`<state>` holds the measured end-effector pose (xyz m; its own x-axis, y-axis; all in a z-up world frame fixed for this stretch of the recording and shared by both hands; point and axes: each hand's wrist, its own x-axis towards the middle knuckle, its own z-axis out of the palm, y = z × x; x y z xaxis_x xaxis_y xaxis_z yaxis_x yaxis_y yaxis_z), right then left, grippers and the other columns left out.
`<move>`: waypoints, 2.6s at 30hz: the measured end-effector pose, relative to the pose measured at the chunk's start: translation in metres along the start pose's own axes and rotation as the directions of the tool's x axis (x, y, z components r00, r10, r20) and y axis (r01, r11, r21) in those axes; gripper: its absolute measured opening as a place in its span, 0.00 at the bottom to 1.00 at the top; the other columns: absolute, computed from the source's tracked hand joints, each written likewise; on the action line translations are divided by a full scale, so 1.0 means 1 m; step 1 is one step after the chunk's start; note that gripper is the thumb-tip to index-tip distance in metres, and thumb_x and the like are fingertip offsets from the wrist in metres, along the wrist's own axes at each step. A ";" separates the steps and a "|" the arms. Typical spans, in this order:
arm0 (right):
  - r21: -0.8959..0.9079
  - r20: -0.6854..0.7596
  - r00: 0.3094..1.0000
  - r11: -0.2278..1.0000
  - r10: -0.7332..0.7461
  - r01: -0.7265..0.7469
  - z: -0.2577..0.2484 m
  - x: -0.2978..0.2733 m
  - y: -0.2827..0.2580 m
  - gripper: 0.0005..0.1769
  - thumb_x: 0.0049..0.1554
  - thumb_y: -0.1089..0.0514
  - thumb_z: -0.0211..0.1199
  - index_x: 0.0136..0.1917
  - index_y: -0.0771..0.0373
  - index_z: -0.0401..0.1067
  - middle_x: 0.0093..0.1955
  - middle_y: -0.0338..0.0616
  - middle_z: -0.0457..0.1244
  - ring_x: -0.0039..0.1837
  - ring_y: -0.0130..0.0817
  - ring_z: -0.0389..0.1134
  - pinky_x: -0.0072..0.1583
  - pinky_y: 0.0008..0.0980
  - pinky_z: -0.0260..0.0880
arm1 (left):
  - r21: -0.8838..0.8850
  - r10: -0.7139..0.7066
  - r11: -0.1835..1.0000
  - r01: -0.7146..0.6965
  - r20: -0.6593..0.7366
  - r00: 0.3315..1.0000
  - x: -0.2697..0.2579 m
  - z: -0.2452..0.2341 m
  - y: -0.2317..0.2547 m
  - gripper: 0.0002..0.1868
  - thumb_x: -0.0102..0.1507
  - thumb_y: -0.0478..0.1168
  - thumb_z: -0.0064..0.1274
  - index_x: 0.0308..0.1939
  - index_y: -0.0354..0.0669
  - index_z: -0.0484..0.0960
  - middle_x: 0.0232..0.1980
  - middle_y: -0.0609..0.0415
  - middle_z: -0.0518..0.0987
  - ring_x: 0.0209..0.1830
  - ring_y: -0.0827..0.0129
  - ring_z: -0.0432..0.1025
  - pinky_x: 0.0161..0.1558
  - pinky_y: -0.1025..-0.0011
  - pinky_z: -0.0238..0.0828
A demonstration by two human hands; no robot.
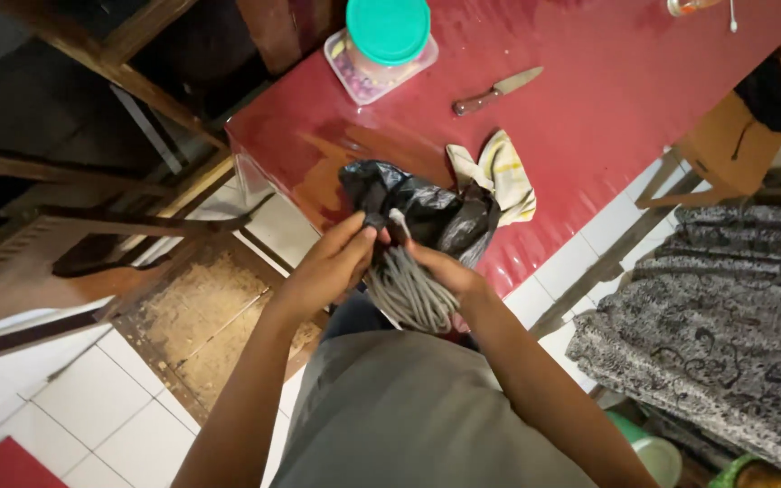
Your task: Organizing and bundling various electrical cables and an extension cord into a black plastic bag.
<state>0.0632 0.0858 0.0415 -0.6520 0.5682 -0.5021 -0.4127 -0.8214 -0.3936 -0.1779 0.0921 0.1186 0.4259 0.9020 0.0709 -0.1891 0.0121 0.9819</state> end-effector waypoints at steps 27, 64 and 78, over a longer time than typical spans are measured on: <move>-0.981 0.093 0.470 -0.160 -0.878 -0.106 -0.051 -0.036 -0.033 0.21 0.63 0.51 0.56 0.68 0.58 0.71 0.69 0.54 0.64 0.72 0.52 0.61 0.71 0.45 0.60 | -0.516 -0.077 0.832 0.202 0.254 0.964 0.023 0.095 0.064 0.12 0.75 0.38 0.39 0.62 0.43 0.68 0.36 0.53 0.70 0.21 0.80 0.55 0.23 0.79 0.54; -0.699 -0.459 0.374 0.588 -0.806 0.407 -0.126 -0.001 -0.067 0.34 0.62 0.57 0.59 0.79 0.58 0.56 0.68 0.44 0.66 0.67 0.34 0.66 0.67 0.35 0.65 | 0.110 -0.079 0.989 0.098 -0.164 0.983 0.083 0.077 -0.016 0.26 0.64 0.24 0.33 0.61 0.43 0.78 0.28 0.53 0.73 0.16 0.77 0.67 0.22 0.74 0.68; -0.943 -0.148 0.455 -0.013 -0.878 -0.333 -0.130 0.011 -0.085 0.44 0.55 0.59 0.67 0.81 0.53 0.52 0.70 0.64 0.61 0.70 0.60 0.61 0.70 0.47 0.60 | -0.618 -0.245 0.779 0.101 -0.152 0.958 0.201 0.059 -0.080 0.23 0.72 0.34 0.40 0.73 0.44 0.68 0.74 0.49 0.71 0.36 0.66 0.79 0.25 0.79 0.63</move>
<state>0.1735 0.1681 -0.0312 0.1599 0.9871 0.0033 0.8222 -0.1314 -0.5538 -0.0254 0.2467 0.0650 0.3193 0.9265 -0.1989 -0.6517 0.3671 0.6637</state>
